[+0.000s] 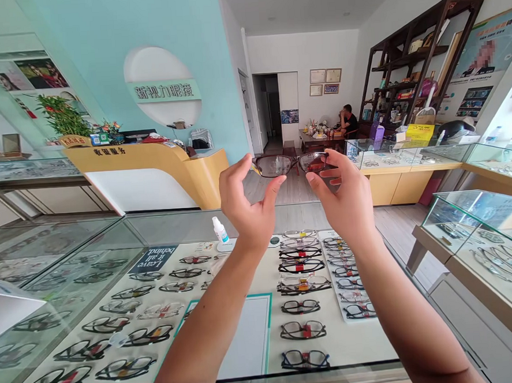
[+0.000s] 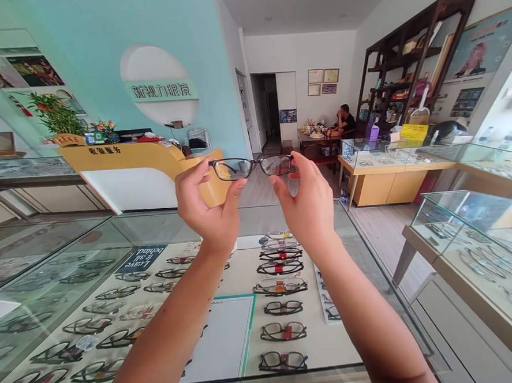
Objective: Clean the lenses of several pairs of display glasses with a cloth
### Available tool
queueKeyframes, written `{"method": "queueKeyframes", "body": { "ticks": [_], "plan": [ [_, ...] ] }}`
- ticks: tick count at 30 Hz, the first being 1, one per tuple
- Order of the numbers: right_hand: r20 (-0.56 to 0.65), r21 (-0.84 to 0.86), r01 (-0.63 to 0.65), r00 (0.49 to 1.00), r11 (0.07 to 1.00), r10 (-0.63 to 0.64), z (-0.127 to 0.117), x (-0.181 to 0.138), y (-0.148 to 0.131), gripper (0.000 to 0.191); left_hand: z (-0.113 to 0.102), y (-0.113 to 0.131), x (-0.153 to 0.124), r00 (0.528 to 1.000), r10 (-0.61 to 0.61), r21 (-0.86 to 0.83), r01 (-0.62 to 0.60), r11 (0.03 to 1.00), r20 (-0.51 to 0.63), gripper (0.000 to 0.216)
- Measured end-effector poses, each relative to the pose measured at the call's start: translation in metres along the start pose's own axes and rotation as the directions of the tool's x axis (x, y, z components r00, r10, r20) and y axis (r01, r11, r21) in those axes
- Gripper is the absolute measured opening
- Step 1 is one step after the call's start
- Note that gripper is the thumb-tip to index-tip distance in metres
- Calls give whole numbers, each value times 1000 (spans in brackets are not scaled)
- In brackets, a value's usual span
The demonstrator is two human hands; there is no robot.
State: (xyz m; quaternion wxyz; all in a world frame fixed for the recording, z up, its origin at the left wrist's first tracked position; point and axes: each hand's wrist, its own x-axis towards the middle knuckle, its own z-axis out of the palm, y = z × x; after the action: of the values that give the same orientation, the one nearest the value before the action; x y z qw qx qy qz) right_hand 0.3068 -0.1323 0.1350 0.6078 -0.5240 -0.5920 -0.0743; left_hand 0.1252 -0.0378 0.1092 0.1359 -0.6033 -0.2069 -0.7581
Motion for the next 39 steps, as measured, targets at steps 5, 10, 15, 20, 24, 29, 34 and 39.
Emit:
{"method": "queueKeyframes", "body": {
  "ticks": [5, 10, 15, 20, 24, 29, 34, 39],
  "plan": [
    [18, 11, -8, 1000, 1000, 7, 0, 0, 2, 52, -1, 0, 1, 1000, 24, -18, -24, 1000, 8, 64],
    [-43, -19, 69, 997, 997, -69, 2, 0, 4, 49, 2, 3, 4, 1000, 22, -22, -22, 1000, 5, 62],
    [-99, -90, 135, 985, 987, -143, -2, -3, -1, 49, 5, 6, 4, 997, -43, -86, 48, 995, 57, 60],
    [-117, -135, 147, 980, 980, -163, -6, -5, -7, 48, 4, 6, 3, 983, -123, -121, 140, 983, 137, 66],
    [-104, -128, 126, 985, 984, -140, -6, -5, -8, 47, 5, 7, 1, 983, -145, -81, 154, 985, 112, 66],
    [-86, -63, 120, 988, 991, -125, -2, -5, -6, 50, 6, 7, 1, 997, -70, -33, 71, 997, 30, 65],
    [-70, 84, 113, 992, 990, -107, 1, -3, -2, 48, 5, 0, 4, 999, -17, 38, 18, 999, -33, 69],
    [-51, 209, 87, 996, 974, -78, -2, 3, 3, 40, 4, -6, 4, 1000, -14, 8, 14, 1000, -28, 70]
  ]
}}
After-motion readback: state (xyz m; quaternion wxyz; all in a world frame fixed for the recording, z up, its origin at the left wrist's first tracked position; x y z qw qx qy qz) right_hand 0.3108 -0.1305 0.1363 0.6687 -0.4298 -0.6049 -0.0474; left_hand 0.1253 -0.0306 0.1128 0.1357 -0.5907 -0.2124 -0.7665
